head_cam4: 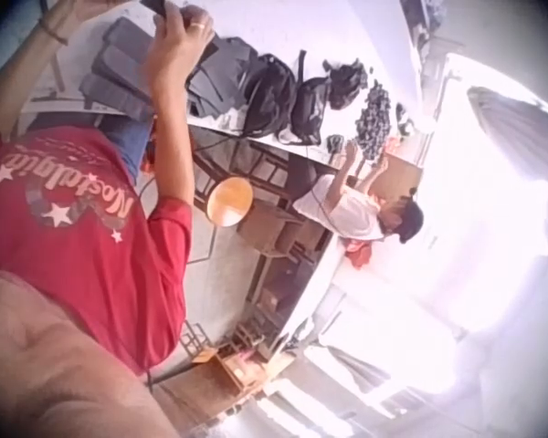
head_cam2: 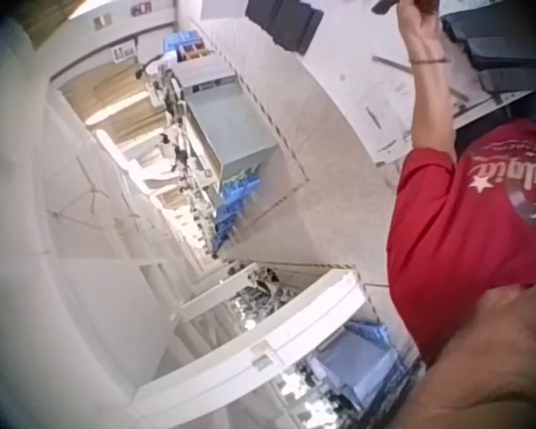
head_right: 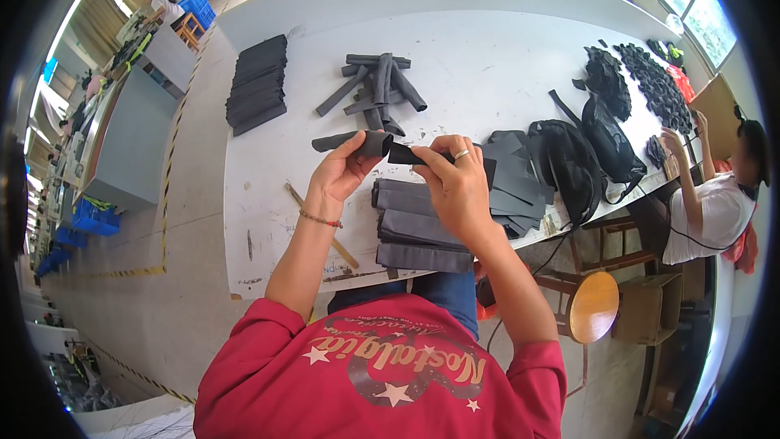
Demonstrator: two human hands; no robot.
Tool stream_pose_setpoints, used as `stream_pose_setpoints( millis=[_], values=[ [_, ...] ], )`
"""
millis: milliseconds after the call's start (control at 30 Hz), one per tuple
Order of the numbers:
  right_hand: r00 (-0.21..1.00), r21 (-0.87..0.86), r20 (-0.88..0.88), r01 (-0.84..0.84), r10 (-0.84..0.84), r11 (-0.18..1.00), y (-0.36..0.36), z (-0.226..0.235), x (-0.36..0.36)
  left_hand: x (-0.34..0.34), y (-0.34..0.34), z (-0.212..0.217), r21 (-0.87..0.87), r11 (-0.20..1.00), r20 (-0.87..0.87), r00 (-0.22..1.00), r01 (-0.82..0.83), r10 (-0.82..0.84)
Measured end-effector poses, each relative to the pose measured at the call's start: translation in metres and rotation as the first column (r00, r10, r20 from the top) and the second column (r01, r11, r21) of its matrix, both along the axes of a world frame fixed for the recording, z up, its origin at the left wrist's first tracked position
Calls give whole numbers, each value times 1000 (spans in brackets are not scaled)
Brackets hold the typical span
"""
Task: Inspecting and organizing curved gray foam components on a factory workbench.
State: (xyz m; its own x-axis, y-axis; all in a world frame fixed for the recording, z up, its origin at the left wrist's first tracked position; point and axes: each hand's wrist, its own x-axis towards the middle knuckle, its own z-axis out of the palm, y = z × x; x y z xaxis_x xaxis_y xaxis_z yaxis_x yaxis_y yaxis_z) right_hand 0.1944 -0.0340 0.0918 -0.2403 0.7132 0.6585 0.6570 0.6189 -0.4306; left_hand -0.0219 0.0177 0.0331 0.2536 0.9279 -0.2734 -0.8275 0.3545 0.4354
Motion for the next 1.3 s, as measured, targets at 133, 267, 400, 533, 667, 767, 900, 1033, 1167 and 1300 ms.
stream_pose_setpoints(
  millis=[133,267,400,533,667,767,900,1033,1167,1300],
  values=[
    [999,0,50,-7,7,1000,1,7,1,6,-4,3,-14,998,-33,998,56,-56],
    [990,54,140,6,-14,999,2,9,3,6,-5,2,29,995,-43,995,95,-94],
    [967,185,247,10,-57,983,0,6,-1,7,-8,6,108,988,-78,991,114,-105],
    [959,214,271,20,-79,977,-6,3,-12,15,-21,26,220,971,-220,975,89,-40],
    [979,174,179,67,-98,983,-15,-8,-29,24,-34,34,349,937,-303,949,27,85],
    [996,84,-81,43,-37,996,-21,-21,-51,43,-41,31,442,893,-110,983,-86,149],
    [997,-26,-6,72,-72,997,-30,-37,-42,48,-42,14,530,846,-87,989,-53,117],
    [999,13,-14,-37,37,999,-18,-42,-43,63,-51,9,405,909,-29,992,-98,120],
    [997,-43,48,-56,58,998,-25,-32,-39,44,-44,6,438,895,-118,982,-84,150],
    [992,-67,50,-115,118,991,-29,-33,-25,46,-45,12,428,893,-67,980,-141,187]
  ],
)
